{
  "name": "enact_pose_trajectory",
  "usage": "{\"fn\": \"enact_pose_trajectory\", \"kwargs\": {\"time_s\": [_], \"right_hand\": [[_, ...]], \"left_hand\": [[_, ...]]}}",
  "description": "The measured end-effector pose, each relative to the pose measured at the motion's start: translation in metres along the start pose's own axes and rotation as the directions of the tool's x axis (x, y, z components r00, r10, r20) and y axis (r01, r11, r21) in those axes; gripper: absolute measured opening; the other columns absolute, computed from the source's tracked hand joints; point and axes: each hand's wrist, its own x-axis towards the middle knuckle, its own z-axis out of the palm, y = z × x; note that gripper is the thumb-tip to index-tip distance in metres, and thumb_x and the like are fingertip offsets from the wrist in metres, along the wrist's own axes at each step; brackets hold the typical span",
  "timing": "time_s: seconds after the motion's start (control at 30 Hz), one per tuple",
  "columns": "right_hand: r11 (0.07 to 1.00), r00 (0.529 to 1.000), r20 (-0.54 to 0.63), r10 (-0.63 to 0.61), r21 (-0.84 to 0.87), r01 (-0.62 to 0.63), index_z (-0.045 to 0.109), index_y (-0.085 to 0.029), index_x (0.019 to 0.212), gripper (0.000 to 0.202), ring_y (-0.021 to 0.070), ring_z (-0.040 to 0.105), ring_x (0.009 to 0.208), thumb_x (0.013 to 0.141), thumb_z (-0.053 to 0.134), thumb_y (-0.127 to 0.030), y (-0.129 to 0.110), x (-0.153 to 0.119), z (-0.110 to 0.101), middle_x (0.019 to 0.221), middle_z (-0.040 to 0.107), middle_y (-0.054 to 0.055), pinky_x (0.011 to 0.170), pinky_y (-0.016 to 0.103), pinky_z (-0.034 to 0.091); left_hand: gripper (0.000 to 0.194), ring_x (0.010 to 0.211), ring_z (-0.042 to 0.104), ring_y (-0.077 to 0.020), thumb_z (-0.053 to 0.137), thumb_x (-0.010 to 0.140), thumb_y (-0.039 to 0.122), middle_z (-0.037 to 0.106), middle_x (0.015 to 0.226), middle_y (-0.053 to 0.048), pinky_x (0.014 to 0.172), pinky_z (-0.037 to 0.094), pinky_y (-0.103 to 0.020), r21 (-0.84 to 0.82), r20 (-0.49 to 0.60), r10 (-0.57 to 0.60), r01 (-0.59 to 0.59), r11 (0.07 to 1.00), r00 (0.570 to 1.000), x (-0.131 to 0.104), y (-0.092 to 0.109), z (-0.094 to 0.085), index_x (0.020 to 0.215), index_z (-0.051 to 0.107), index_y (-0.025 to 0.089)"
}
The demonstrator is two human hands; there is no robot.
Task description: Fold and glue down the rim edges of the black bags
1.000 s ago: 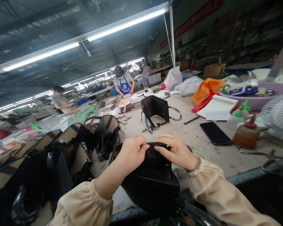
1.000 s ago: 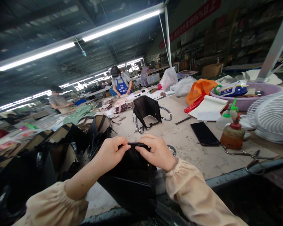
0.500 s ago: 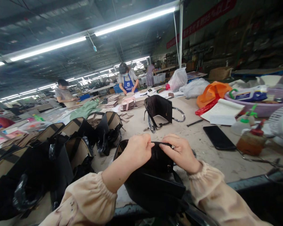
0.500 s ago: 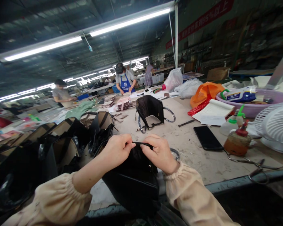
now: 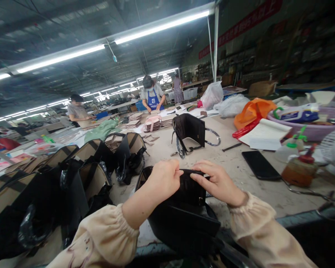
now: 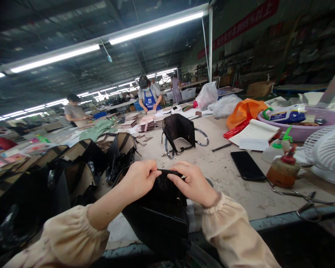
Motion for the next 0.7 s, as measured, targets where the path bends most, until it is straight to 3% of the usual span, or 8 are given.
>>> {"fn": "enact_pose_trajectory", "kwargs": {"time_s": [0.13, 0.4, 0.5, 0.57, 0.63, 0.7], "right_hand": [[0.999, 0.998, 0.055, 0.038, 0.036, -0.04, 0.065, -0.02, 0.086, 0.014, 0.0161, 0.059, 0.079, 0.087, 0.053, -0.027, 0.004, -0.003, -0.008, 0.084, 0.065, 0.004, 0.072, 0.028, 0.047], [0.995, 0.993, -0.104, 0.058, -0.071, -0.066, 0.059, -0.019, 0.065, 0.02, 0.0144, 0.052, 0.062, 0.084, 0.053, -0.023, -0.002, -0.002, 0.006, 0.063, 0.053, 0.002, 0.059, 0.028, 0.042], [0.993, 0.992, -0.108, 0.059, -0.098, -0.07, 0.057, -0.019, 0.064, 0.023, 0.0148, 0.052, 0.062, 0.085, 0.052, -0.023, -0.003, -0.002, 0.003, 0.063, 0.052, 0.002, 0.058, 0.028, 0.042], [0.993, 0.997, -0.063, 0.052, -0.104, -0.058, 0.062, -0.02, 0.072, 0.019, 0.0162, 0.056, 0.069, 0.086, 0.051, -0.025, -0.002, -0.002, -0.001, 0.07, 0.058, 0.003, 0.063, 0.029, 0.045], [0.992, 0.999, -0.017, 0.041, -0.12, -0.042, 0.066, -0.021, 0.093, 0.016, 0.0192, 0.06, 0.086, 0.086, 0.054, -0.028, -0.002, -0.002, -0.003, 0.09, 0.064, 0.006, 0.076, 0.033, 0.049], [0.988, 0.999, 0.009, 0.037, -0.147, -0.036, 0.059, -0.023, 0.117, 0.035, 0.0225, 0.058, 0.102, 0.083, 0.058, -0.032, -0.002, 0.0, -0.002, 0.112, 0.062, 0.008, 0.088, 0.038, 0.047]], "left_hand": [[0.017, 0.064, 0.059, -0.017, 0.052, 0.083, 0.026, 0.064, 0.067, -0.002, 0.057, 0.036, -0.026, 0.001, -0.002, -0.002, 0.002, 1.0, 1.0, 0.0, 0.002, -0.002, 0.07, 0.059, 0.018], [0.018, 0.064, 0.058, -0.0164, 0.052, 0.083, 0.026, 0.065, 0.068, -0.002, 0.058, 0.036, -0.026, -0.033, 0.012, -0.01, 0.01, 0.999, 1.0, 0.0, 0.002, -0.003, 0.068, 0.058, 0.018], [0.017, 0.064, 0.058, -0.0168, 0.053, 0.082, 0.027, 0.064, 0.067, -0.002, 0.058, 0.036, -0.027, -0.037, -0.005, -0.004, 0.004, 0.999, 1.0, 0.0, 0.0, -0.001, 0.068, 0.058, 0.018], [0.016, 0.064, 0.058, -0.0169, 0.053, 0.082, 0.026, 0.064, 0.068, -0.003, 0.058, 0.036, -0.027, -0.038, -0.014, -0.005, 0.005, 0.999, 1.0, 0.0, -0.001, 0.001, 0.069, 0.059, 0.018], [0.016, 0.065, 0.059, -0.017, 0.053, 0.082, 0.026, 0.065, 0.069, -0.003, 0.059, 0.037, -0.027, -0.048, -0.018, 0.0, -0.001, 0.999, 1.0, 0.0, -0.002, 0.002, 0.071, 0.06, 0.018], [0.015, 0.067, 0.06, -0.0173, 0.053, 0.082, 0.025, 0.065, 0.07, -0.003, 0.059, 0.038, -0.027, -0.069, -0.017, 0.007, -0.009, 0.998, 1.0, 0.0, -0.002, 0.002, 0.071, 0.061, 0.017]]}}
